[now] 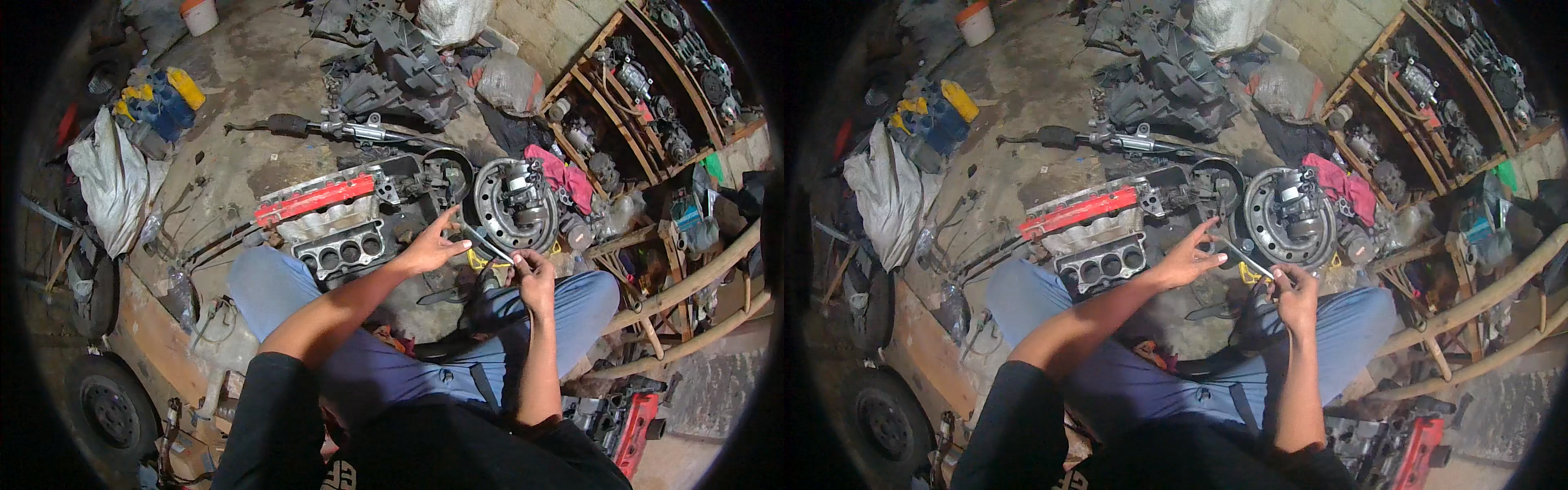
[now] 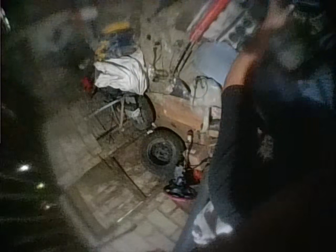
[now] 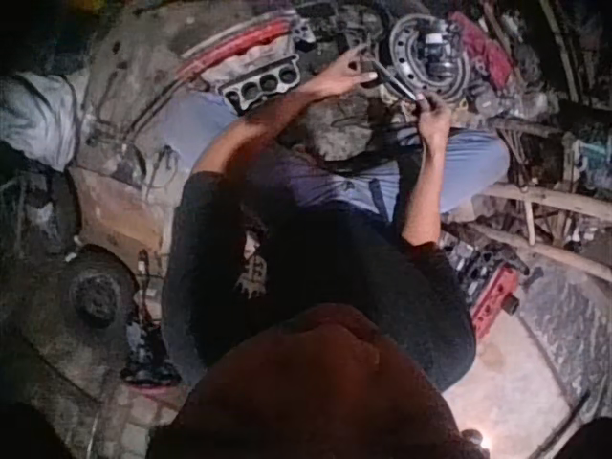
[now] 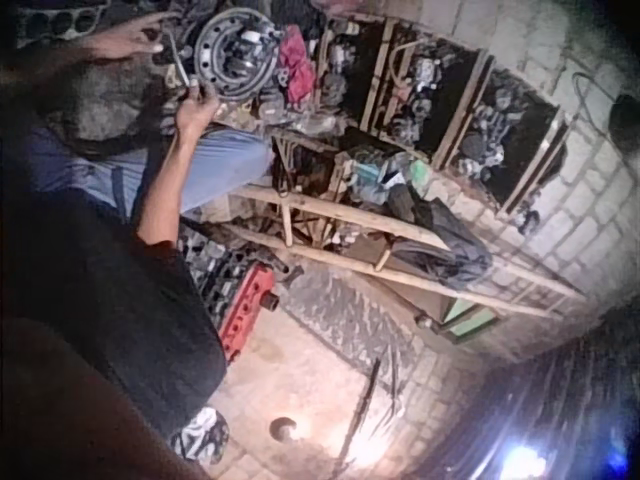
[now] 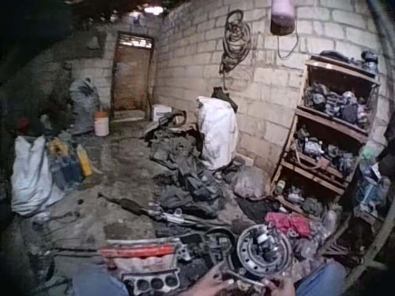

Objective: The person places a metal tray on the floor, then sits and positions a red valve cover onto a cylinder head. They insert bolts and tighten them using a power tool.

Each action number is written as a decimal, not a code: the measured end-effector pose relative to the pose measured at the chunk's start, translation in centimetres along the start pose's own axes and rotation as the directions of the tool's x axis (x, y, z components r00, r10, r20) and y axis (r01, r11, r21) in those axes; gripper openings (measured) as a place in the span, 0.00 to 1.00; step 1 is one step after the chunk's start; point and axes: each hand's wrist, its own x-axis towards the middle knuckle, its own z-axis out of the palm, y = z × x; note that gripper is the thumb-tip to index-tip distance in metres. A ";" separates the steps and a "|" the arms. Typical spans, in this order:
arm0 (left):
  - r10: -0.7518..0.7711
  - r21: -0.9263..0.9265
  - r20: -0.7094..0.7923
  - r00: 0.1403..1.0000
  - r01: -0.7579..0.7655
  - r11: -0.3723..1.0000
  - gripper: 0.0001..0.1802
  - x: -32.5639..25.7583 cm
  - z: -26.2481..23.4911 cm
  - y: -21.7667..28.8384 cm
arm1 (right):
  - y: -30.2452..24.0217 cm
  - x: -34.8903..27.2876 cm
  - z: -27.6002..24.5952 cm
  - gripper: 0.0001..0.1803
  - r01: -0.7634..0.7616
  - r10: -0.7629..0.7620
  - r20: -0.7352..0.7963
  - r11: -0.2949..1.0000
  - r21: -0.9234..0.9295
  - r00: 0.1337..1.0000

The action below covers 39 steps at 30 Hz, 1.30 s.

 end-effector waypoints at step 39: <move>0.368 0.740 -0.645 0.670 0.427 0.519 0.20 6.4 -22.4 -6.2 | 6.1 16.4 19.2 0.13 -0.030 -0.027 0.199 0.961 0.274 0.980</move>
